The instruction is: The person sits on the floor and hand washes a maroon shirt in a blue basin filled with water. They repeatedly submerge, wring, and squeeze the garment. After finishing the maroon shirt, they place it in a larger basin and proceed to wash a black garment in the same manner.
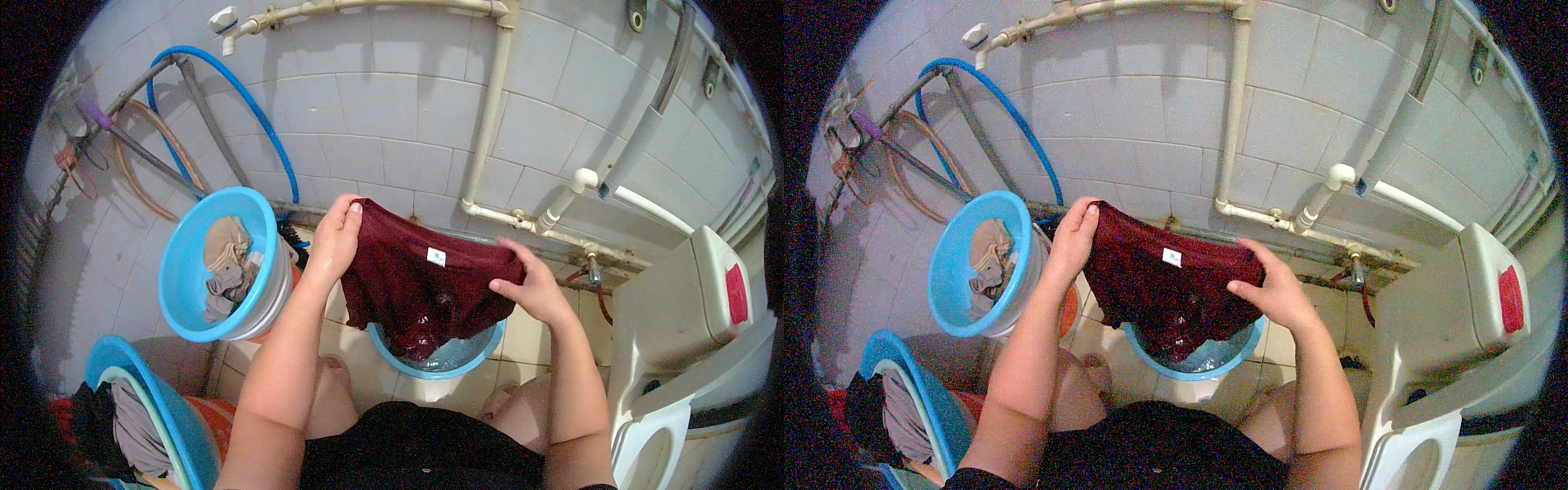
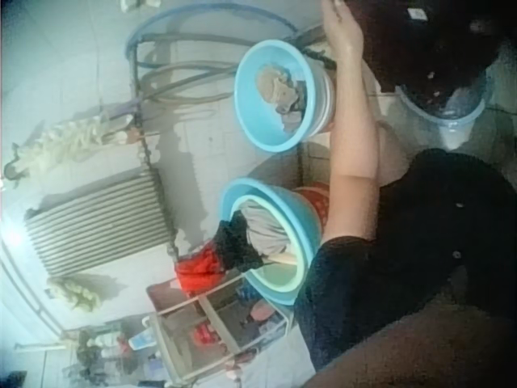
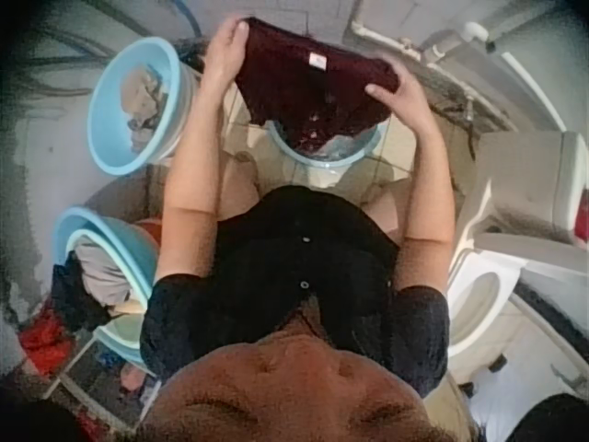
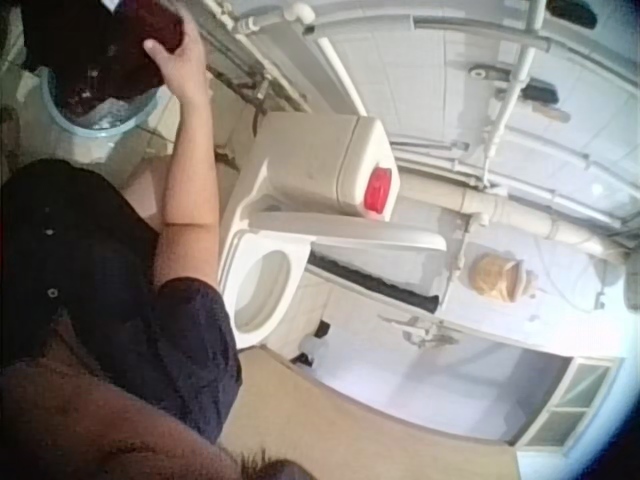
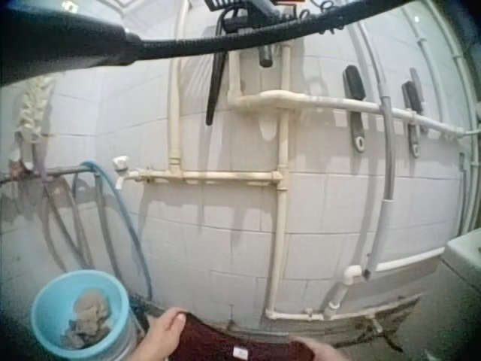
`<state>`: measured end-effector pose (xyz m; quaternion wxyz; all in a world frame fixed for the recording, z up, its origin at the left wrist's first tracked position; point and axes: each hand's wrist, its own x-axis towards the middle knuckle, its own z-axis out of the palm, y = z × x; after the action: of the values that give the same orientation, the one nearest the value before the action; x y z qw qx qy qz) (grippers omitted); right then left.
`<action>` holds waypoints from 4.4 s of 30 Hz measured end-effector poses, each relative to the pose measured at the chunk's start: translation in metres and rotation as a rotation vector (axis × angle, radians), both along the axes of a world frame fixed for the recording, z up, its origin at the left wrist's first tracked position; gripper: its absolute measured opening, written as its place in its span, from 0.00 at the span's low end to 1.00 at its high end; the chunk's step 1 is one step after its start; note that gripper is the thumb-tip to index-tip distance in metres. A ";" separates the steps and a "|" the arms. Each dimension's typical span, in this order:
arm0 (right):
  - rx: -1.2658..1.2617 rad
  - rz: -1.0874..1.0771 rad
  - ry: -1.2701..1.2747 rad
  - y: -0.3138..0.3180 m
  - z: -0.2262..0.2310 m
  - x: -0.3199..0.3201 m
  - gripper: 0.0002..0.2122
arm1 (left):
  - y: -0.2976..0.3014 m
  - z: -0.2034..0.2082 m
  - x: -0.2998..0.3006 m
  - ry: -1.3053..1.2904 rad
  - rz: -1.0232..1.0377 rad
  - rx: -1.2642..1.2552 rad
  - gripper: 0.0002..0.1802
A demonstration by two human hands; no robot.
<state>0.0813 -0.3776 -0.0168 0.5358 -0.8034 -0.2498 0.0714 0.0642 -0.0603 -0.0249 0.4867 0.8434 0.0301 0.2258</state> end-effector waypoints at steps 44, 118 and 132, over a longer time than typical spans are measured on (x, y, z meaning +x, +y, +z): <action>-0.278 -0.131 -0.246 0.007 -0.019 0.000 0.17 | -0.022 -0.004 -0.014 0.037 -0.417 0.503 0.15; 0.457 -0.401 0.308 -0.026 -0.007 0.012 0.09 | -0.118 0.096 0.026 -0.394 -0.268 -0.178 0.13; 0.167 -0.397 0.119 -0.022 -0.009 0.007 0.07 | -0.138 -0.247 0.016 0.676 -0.492 0.800 0.28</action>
<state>0.0882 -0.3996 -0.0260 0.6180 -0.7839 -0.0596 -0.0090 0.0800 -0.1985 -0.2718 0.1316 0.9692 -0.1009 -0.1821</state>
